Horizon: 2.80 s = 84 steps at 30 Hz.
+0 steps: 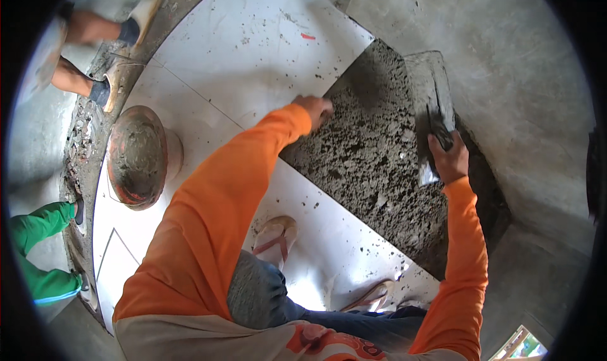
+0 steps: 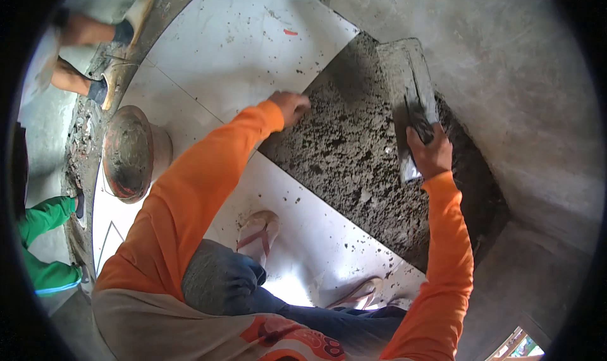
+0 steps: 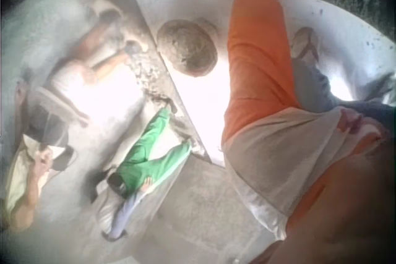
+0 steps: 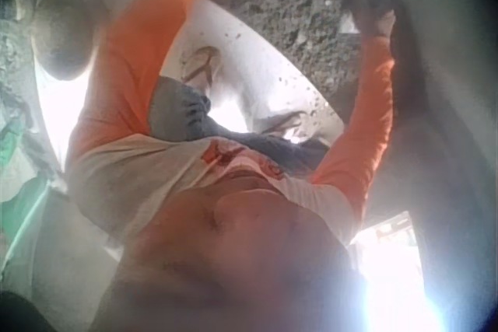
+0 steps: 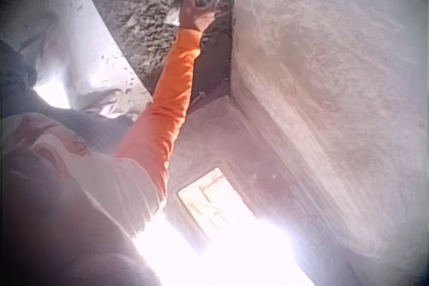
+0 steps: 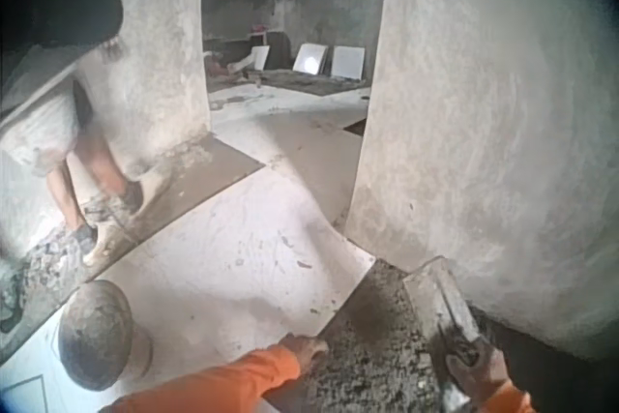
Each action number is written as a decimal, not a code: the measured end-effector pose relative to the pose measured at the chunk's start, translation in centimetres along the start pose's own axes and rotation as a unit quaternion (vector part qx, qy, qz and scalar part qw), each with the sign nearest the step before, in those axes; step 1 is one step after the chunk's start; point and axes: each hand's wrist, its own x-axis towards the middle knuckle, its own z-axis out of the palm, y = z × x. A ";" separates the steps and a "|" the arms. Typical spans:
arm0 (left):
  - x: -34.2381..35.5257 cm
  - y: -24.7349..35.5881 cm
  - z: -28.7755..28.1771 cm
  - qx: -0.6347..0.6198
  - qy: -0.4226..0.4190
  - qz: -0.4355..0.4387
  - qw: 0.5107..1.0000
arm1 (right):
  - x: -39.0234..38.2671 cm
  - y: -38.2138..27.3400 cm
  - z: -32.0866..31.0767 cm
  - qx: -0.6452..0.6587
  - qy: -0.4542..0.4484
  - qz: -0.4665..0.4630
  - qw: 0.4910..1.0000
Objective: The person levels and smooths a patch of wet cement between laid floor tiles using a hand trowel. The person uses the trowel to spread the mixture evenly across the dirt area, occasionally checking the level against a guide string.
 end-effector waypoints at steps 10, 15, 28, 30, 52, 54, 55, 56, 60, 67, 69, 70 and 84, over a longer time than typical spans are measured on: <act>3.6 -0.2 -0.8 0.033 0.020 -0.010 0.999 | -13.7 6.5 7.6 0.010 -0.205 0.270 0.941; 3.6 -0.5 -2.6 0.033 -0.019 -0.018 0.999 | -9.6 2.6 11.5 0.051 -0.183 0.329 0.925; 3.6 -1.2 -2.1 0.011 0.018 -0.001 1.000 | -4.6 -5.5 14.8 0.013 -0.274 0.187 0.943; 3.6 -1.2 -2.0 0.002 0.006 -0.007 1.000 | -4.2 -6.8 14.6 0.001 -0.282 0.182 0.942; 3.7 -1.5 -0.8 0.011 0.010 -0.057 0.998 | -0.4 -4.8 14.8 -0.110 -0.316 0.058 0.941; 3.6 -2.1 -0.5 0.019 0.013 -0.061 0.998 | -0.6 -7.2 13.5 -0.094 -0.359 0.056 0.927; 3.6 -2.0 -0.4 0.023 0.018 -0.062 0.998 | -0.9 -8.1 13.1 -0.104 -0.389 0.044 0.914; 3.6 -2.0 -0.5 0.024 0.017 -0.061 0.998 | -1.3 -8.9 12.9 -0.115 -0.419 0.031 0.900; 3.6 -1.0 -0.9 0.022 0.012 -0.041 0.999 | -4.3 -8.7 13.8 -0.122 -0.414 0.000 0.902; 3.0 -1.3 -1.4 0.026 -0.006 -0.052 0.998 | -3.2 -8.4 11.2 -0.082 -0.383 -0.017 0.920; 3.3 -1.3 -0.9 0.012 0.006 -0.051 0.999 | -1.9 -7.3 11.8 -0.071 -0.331 0.011 0.941; 3.5 -1.5 -0.7 0.001 0.020 -0.047 0.999 | -1.3 -7.2 12.2 -0.099 -0.338 0.025 0.936; 2.2 -1.2 -0.4 0.013 0.021 -0.057 0.998 | -8.1 -11.0 14.4 -0.119 -0.396 -0.005 0.911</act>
